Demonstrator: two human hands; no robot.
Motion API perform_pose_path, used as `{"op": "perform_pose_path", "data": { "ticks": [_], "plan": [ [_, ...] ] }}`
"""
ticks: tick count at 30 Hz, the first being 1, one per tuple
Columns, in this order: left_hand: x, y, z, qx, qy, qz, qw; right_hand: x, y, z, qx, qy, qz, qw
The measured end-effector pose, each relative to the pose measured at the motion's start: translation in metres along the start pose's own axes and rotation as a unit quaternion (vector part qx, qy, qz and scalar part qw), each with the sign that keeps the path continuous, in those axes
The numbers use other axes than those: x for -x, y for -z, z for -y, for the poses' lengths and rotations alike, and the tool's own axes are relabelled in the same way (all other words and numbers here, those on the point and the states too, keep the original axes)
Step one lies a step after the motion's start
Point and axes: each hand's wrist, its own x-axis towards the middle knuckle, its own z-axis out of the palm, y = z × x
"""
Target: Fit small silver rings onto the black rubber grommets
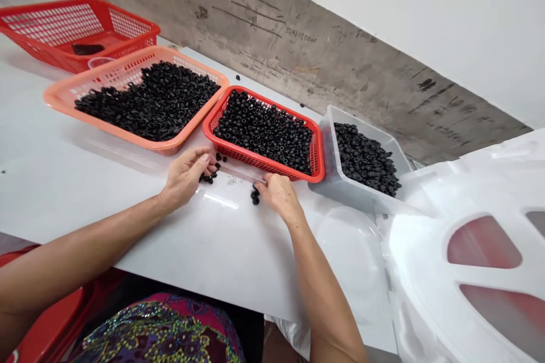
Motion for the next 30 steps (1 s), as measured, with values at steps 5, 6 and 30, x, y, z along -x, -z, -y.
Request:
{"op": "perform_pose_path", "data": {
  "ticks": [5,6,30],
  "plan": [
    [0.002,-0.002,0.001,0.000,0.011,0.013,1.000,-0.018,-0.010,0.002,-0.020,0.012,0.007,1.000],
    [0.002,-0.002,0.002,-0.003,0.012,0.018,1.000,-0.020,-0.011,0.003,-0.028,0.015,0.010,0.999],
    [0.006,-0.002,0.004,0.141,0.193,0.179,0.954,-0.009,-0.006,0.012,-0.013,0.016,-0.042,0.999]
  ]
}}
